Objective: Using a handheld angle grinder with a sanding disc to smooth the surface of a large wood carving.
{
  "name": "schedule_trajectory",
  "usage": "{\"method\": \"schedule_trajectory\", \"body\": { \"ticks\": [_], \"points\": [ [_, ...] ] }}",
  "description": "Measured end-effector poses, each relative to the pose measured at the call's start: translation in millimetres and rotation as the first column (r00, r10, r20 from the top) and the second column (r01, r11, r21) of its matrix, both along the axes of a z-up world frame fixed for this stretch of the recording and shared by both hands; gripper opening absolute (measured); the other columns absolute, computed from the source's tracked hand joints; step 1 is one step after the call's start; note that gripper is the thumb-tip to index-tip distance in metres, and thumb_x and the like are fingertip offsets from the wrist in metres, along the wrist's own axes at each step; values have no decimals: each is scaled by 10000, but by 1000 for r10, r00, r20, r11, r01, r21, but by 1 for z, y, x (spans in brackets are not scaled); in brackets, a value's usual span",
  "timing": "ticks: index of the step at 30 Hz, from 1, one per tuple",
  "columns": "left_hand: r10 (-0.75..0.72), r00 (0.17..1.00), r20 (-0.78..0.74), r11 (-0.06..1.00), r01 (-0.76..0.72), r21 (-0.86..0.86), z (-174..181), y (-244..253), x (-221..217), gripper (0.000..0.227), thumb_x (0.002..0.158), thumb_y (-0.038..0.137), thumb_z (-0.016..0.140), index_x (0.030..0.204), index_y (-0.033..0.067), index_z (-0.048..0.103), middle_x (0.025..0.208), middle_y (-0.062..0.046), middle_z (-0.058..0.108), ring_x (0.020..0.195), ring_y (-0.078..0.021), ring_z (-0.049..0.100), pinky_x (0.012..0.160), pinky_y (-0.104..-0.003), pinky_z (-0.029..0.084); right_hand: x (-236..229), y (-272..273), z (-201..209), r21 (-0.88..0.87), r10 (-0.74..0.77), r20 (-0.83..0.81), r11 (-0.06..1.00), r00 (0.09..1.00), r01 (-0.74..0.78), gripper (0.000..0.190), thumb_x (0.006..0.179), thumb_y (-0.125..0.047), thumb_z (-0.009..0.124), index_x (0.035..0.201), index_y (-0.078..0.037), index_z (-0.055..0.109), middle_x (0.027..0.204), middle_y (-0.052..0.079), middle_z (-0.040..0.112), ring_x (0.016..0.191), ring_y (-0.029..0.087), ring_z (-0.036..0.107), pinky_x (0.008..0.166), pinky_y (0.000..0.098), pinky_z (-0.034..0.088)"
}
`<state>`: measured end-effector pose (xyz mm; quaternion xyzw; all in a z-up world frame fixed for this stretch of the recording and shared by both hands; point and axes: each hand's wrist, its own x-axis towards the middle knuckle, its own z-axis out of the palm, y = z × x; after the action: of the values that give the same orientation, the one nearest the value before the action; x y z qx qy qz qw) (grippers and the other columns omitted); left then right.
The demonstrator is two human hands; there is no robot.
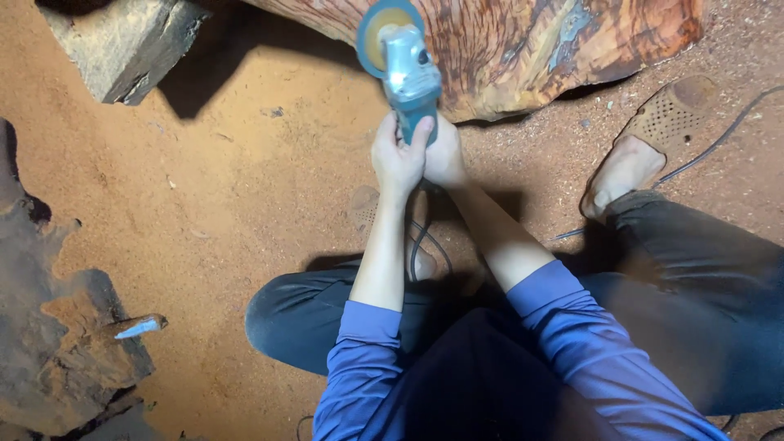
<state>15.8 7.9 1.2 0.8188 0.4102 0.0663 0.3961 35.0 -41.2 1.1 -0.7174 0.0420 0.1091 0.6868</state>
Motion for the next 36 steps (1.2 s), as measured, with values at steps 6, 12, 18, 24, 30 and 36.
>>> {"method": "schedule_trajectory", "body": {
  "ticks": [6,12,18,24,30,36],
  "points": [
    [44,996,-73,994,-36,106,-6,0,-14,482,810,630,749,1038,214,660,921,-78,698,988,-294,728,876,-447,588,4,-5,-15,-67,120,-97,990,988,-127,356,978,-406,632,891,-72,720,723,71,713,795,189,744,774,277,569],
    [5,996,-88,1000,-7,-19,10,-8,0,450,806,589,746,1025,202,677,951,-103,743,1023,-307,734,897,-447,599,9,-13,-33,-82,268,-189,954,945,-287,401,972,-538,593,900,-165,723,738,13,721,825,175,753,743,307,575],
    [71,996,44,997,-72,14,30,0,-6,426,847,523,747,1031,148,669,937,-157,736,979,-346,737,852,-471,614,20,-8,-51,-142,375,-288,893,881,-427,450,965,-670,554,909,-258,727,754,-45,729,855,161,763,712,338,581],
    [101,946,309,964,-17,-264,0,22,-13,311,921,426,759,967,128,682,807,-113,752,797,-156,725,639,-332,632,26,-14,0,-363,476,-244,763,845,-534,453,835,-517,706,1078,-136,684,975,169,747,1066,416,689,952,537,536],
    [-13,945,328,910,147,-388,-13,14,-3,363,891,433,795,1019,110,690,898,-112,750,903,-171,715,783,-371,627,20,-32,14,-416,295,-263,825,919,-384,489,931,-581,597,1080,-118,652,955,158,743,1037,384,709,931,531,550],
    [21,935,355,918,122,-376,25,11,16,395,914,496,747,1047,131,680,914,-121,744,934,-235,737,834,-451,619,48,-27,34,-445,378,-225,780,898,-440,444,877,-471,655,1108,-91,648,984,201,723,1085,432,674,937,554,528]
  ]
}}
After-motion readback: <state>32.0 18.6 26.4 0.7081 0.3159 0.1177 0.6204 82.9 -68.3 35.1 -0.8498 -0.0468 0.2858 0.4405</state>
